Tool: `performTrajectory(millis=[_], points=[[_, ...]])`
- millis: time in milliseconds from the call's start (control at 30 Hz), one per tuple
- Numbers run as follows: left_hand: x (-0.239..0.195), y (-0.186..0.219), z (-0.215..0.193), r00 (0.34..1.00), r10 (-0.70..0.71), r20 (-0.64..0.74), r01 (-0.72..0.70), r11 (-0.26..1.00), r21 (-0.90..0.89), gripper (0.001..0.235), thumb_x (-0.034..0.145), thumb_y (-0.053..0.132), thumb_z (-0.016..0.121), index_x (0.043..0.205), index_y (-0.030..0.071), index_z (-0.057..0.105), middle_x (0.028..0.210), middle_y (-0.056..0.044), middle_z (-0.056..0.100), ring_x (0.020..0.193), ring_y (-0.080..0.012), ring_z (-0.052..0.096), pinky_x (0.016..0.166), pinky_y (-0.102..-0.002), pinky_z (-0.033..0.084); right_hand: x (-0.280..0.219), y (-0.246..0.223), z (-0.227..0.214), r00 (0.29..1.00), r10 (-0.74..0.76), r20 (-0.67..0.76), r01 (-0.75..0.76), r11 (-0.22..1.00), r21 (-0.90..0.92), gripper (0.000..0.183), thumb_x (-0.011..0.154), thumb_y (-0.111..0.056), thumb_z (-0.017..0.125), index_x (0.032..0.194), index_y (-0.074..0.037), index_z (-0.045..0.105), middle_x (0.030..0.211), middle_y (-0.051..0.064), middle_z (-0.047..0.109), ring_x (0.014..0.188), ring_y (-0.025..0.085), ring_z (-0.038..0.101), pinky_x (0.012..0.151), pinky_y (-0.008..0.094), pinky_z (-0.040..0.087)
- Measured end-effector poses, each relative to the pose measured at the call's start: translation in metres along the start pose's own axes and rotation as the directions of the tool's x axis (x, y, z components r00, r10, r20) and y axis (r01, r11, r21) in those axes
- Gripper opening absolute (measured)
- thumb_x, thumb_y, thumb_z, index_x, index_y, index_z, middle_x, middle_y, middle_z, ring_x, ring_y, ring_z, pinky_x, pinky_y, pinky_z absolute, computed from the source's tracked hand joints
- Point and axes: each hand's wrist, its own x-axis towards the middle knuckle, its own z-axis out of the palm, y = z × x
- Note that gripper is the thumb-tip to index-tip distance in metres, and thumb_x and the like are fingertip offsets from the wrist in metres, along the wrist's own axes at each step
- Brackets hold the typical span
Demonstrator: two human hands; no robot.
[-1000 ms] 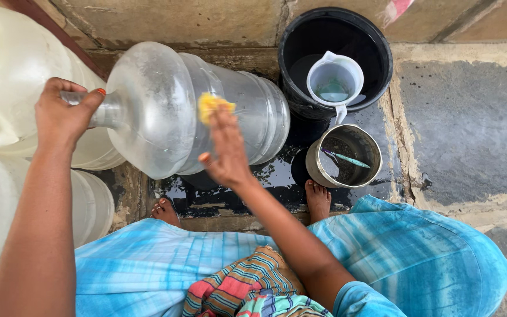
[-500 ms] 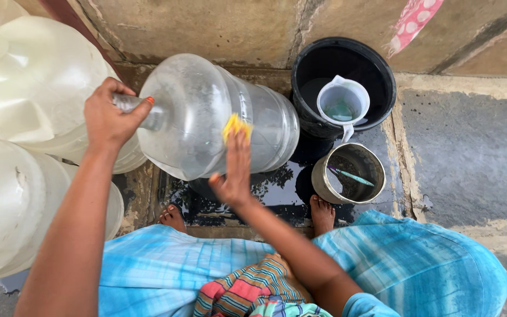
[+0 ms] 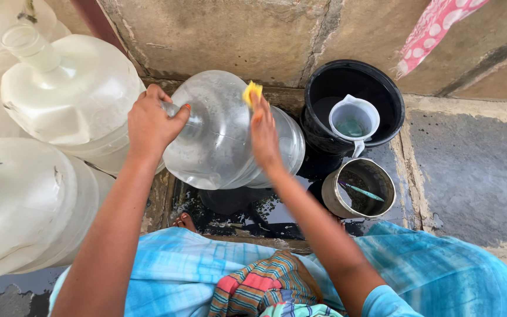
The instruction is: The person scrubs the exterior of a large plastic water jug using a yellow sponge and then shakes the jug to rinse it.
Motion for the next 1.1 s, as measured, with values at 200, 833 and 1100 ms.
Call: performTrajectory(millis=[200,833,1100], points=[[0.001,-0.003,-0.001,1.000,-0.025,-0.003,0.025,1.000,-0.014,0.042,0.077,0.038,0.083,0.090,0.006,0.060,0.092,-0.018,0.068,0.081,-0.0377,0.067,0.073,-0.049,0.053,-0.110,-0.017,0.036,0.881,-0.464,-0.086,0.415,0.848,-0.329,0.070,0.108,-0.056,0.032,0.164,-0.015,0.025,0.171,0.019,0.014,0.160,0.040,0.010,0.130,0.056,0.011],[0.000,-0.015,0.010,0.997,0.062,0.039,-0.058,0.995,-0.077,0.050,0.081,0.040,0.082,0.104,0.004,0.056,0.096,-0.020,0.069,0.087,-0.0415,0.068,0.075,-0.051,0.054,-0.102,-0.039,0.030,0.747,-0.449,0.490,0.664,0.542,-0.516,0.096,0.088,-0.080,0.048,0.156,-0.014,0.042,0.167,0.018,0.025,0.155,0.041,0.019,0.124,0.059,0.015],[-0.003,0.002,0.005,0.881,0.452,-0.143,-0.469,0.875,-0.125,0.045,0.087,0.035,0.080,0.109,0.005,0.056,0.099,-0.019,0.066,0.083,-0.0397,0.067,0.074,-0.048,0.054,0.035,-0.061,-0.009,0.933,-0.187,0.308,0.347,0.696,-0.629,0.064,0.104,-0.060,0.043,0.153,-0.019,0.051,0.166,0.018,0.035,0.155,0.044,0.028,0.127,0.055,0.019]])
